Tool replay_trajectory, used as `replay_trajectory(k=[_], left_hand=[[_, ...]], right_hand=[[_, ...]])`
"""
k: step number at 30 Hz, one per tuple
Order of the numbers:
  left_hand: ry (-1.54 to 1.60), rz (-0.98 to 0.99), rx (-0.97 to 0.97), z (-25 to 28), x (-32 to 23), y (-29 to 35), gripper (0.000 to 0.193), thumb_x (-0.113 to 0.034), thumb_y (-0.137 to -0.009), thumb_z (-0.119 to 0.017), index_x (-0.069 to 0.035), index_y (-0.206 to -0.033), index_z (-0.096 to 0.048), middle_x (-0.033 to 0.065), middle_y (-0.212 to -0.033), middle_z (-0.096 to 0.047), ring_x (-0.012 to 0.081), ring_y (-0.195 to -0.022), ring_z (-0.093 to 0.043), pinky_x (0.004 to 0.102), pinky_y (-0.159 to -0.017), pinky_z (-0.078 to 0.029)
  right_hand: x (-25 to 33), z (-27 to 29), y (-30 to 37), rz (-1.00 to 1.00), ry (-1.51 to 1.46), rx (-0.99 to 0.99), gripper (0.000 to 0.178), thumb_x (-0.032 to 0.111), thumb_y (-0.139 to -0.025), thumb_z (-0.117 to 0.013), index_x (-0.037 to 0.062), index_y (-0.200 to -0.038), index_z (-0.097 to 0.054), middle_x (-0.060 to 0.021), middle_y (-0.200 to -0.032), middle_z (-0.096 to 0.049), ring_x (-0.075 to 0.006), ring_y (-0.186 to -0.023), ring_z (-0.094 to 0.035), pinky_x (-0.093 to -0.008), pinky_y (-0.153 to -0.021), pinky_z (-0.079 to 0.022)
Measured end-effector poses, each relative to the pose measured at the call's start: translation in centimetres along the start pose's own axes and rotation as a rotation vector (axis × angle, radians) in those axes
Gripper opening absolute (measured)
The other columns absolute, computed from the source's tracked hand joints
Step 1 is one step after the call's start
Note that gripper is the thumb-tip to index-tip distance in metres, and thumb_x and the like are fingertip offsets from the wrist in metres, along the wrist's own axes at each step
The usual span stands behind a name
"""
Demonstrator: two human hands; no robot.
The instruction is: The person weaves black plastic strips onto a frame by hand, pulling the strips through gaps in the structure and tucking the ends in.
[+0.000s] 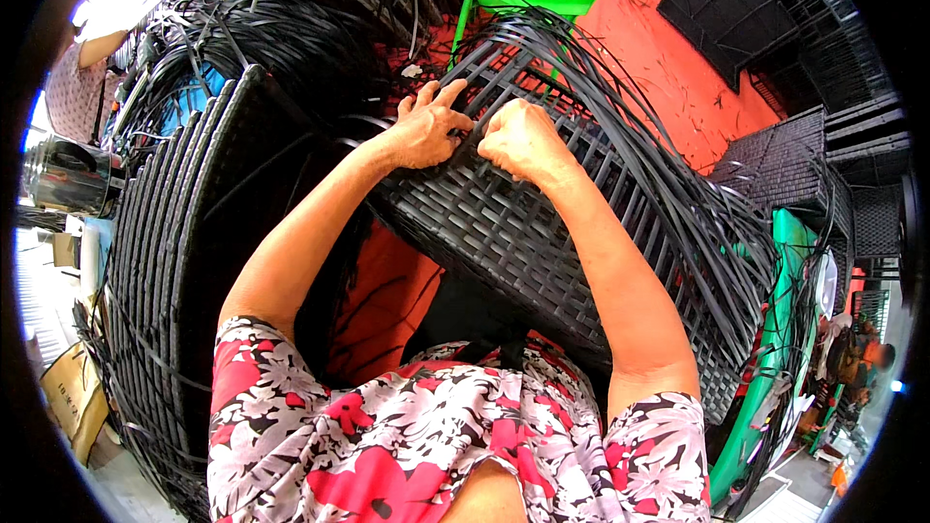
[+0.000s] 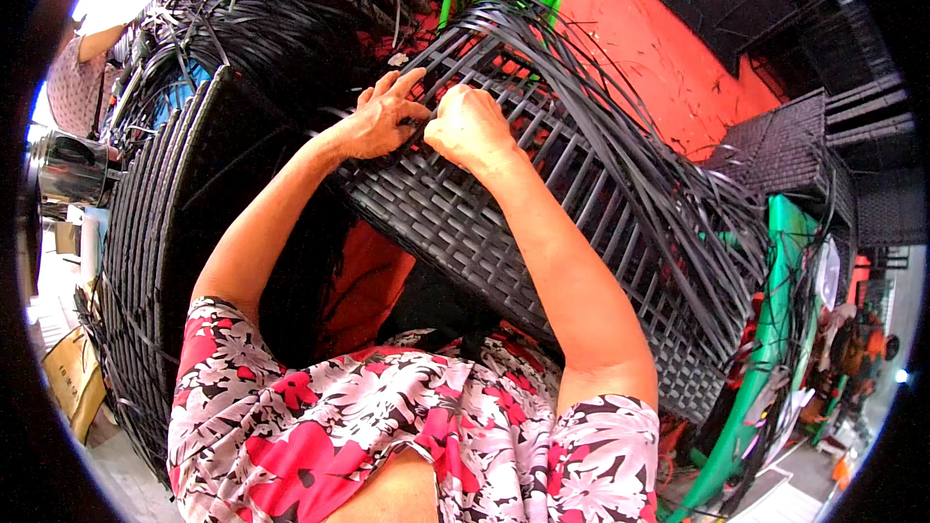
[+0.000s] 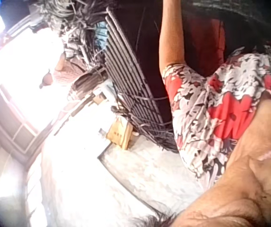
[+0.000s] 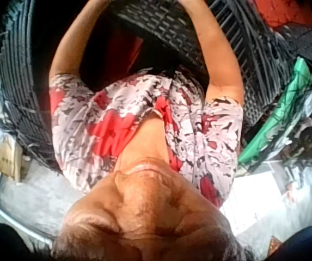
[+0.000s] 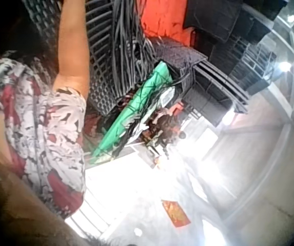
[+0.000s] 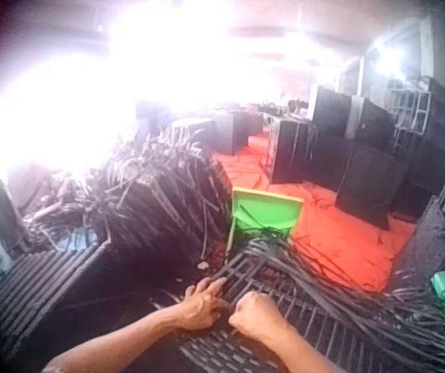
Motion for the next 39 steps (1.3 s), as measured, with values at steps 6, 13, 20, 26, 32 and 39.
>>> replay_trajectory(k=[6, 13, 20, 26, 32, 39], left_hand=[[0.021, 0.019, 0.042, 0.1, -0.4, 0.2, 0.035, -0.016, -0.074, -0.065, -0.017, -0.109, -0.066, 0.0130, -0.150, -0.021, 0.0435, -0.137, -0.016, 0.0581, -0.108, -0.019], [0.365, -0.037, -0.212, 2.7, 0.9, 0.8, 0.008, -0.007, -0.072, -0.067, -0.007, -0.080, -0.065, 0.0125, -0.140, -0.038, 0.0304, -0.126, -0.037, 0.0395, -0.103, -0.033], [0.943, 0.002, -0.198, 5.2, 3.2, 1.9, 0.010, -0.008, -0.080, -0.063, -0.003, -0.073, -0.060, 0.0057, -0.124, -0.047, 0.0139, -0.106, -0.048, 0.0294, -0.094, -0.036], [0.724, 0.114, -0.249, 3.8, 5.9, 3.4, 0.009, -0.005, -0.078, -0.062, -0.001, -0.070, -0.060, 0.0047, -0.122, -0.047, 0.0074, -0.082, -0.053, 0.0231, -0.074, -0.041], [0.928, 0.184, -0.255, 2.3, 6.8, 4.3, 0.008, -0.006, -0.077, -0.063, -0.002, -0.071, -0.060, 0.0034, -0.121, -0.048, 0.0082, -0.086, -0.052, 0.0234, -0.078, -0.041], [1.024, 0.181, -0.254, 1.9, 6.7, 4.6, 0.008, -0.005, -0.078, -0.063, -0.002, -0.071, -0.060, 0.0036, -0.117, -0.050, 0.0109, -0.092, -0.052, 0.0250, -0.083, -0.041]], right_hand=[[-0.9, -1.3, -0.5, -0.001, 0.060, 0.062, 0.024, 0.015, -0.057, -0.060, 0.0020, -0.074, -0.070, -0.0178, -0.066, -0.063, -0.0273, -0.067, -0.064, -0.0354, -0.070, -0.051], [-1.0, -0.7, -0.5, 0.107, -0.239, -0.044, 0.022, 0.019, -0.070, -0.067, 0.0034, -0.084, -0.071, -0.0177, -0.076, -0.067, -0.0280, -0.073, -0.067, -0.0361, -0.069, -0.051], [-2.8, 0.7, 0.3, 0.073, -0.594, -0.189, 0.014, 0.006, -0.080, -0.063, -0.0017, -0.090, -0.068, -0.0025, -0.065, -0.062, -0.0077, -0.053, -0.053, -0.0257, -0.050, -0.043], [-4.8, -0.3, 1.2, -0.070, -0.666, -0.135, 0.016, 0.008, -0.082, -0.063, -0.0021, -0.093, -0.068, -0.0032, -0.067, -0.063, -0.0081, -0.053, -0.054, -0.0242, -0.047, -0.046], [-4.4, 0.3, 1.6, -0.012, -0.511, -0.159, 0.017, 0.006, -0.080, -0.059, -0.0037, -0.091, -0.067, -0.0097, -0.072, -0.068, -0.0132, -0.064, -0.063, -0.0273, -0.061, -0.049], [-4.9, 0.2, 2.4, -0.079, -0.500, -0.066, 0.021, 0.010, -0.079, -0.057, -0.0032, -0.093, -0.067, -0.0118, -0.074, -0.069, -0.0164, -0.069, -0.066, -0.0286, -0.066, -0.051]])
Point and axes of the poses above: each hand's wrist, its own y-axis away from the middle knuckle, its own z-axis out of the back of the hand, x = y × z, the point moved 10 cm from there along -y, towards the middle knuckle
